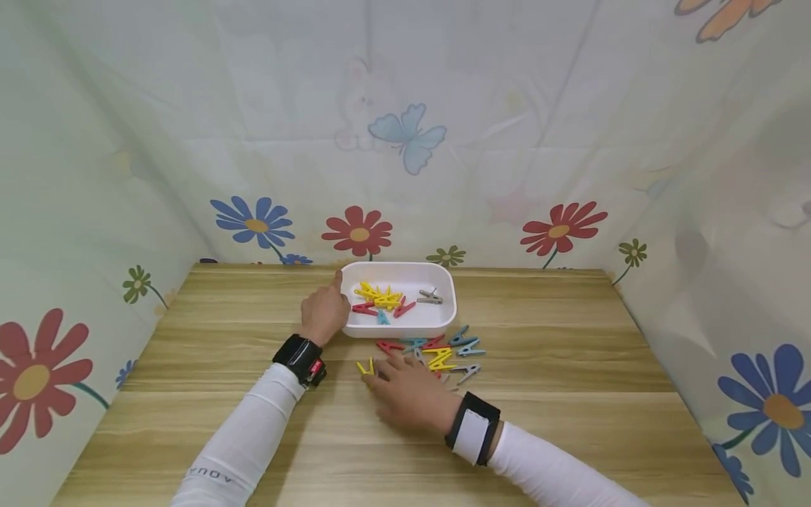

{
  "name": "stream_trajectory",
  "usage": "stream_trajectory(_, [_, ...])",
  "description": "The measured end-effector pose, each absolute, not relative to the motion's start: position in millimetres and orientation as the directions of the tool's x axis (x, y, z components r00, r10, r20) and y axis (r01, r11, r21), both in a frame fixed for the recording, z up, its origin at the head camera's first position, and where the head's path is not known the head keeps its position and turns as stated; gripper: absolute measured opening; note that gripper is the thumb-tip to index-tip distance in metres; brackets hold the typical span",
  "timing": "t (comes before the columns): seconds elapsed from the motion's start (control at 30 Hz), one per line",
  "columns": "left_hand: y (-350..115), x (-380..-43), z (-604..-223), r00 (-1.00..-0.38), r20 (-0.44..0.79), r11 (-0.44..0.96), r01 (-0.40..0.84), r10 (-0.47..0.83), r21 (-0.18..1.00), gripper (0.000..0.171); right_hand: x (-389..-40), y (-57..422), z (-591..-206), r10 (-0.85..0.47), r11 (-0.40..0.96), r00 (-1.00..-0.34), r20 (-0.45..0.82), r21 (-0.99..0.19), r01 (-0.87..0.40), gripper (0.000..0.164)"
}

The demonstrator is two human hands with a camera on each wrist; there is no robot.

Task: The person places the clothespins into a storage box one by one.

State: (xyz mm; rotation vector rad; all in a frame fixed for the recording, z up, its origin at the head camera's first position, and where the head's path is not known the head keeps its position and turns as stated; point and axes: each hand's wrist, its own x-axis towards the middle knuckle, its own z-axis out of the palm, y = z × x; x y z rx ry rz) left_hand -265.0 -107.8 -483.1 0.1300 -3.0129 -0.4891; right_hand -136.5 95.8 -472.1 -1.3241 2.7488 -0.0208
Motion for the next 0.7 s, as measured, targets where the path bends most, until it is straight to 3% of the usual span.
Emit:
stream_trajectory(0.3, [-108.1, -262.9, -479.1, -0.993, 0.07, 0.944, -0.064, -0.091, 0.323, 0.062, -131.6, 96.3, -476.5, -0.8, 0.598, -0.598, -0.048, -0.001, -0.801, 0.049])
stream_trajectory(0.53, [-108.1, -262.9, -478.8, -0.994, 0.067, 0.947, -0.063, -0.088, 0.315, 0.061, -133.0, 96.6, -481.2, -0.821, 0.57, -0.57, 0.031, -0.008, -0.822, 0.024])
stream_trajectory(0.7, [-108.3, -262.6, -478.5, -0.994, 0.063, 0.948, -0.064, -0.088, 0.31, 0.061, -135.0, 95.9, -484.7, -0.822, 0.57, -0.57, 0.013, 0.011, -0.822, 0.012])
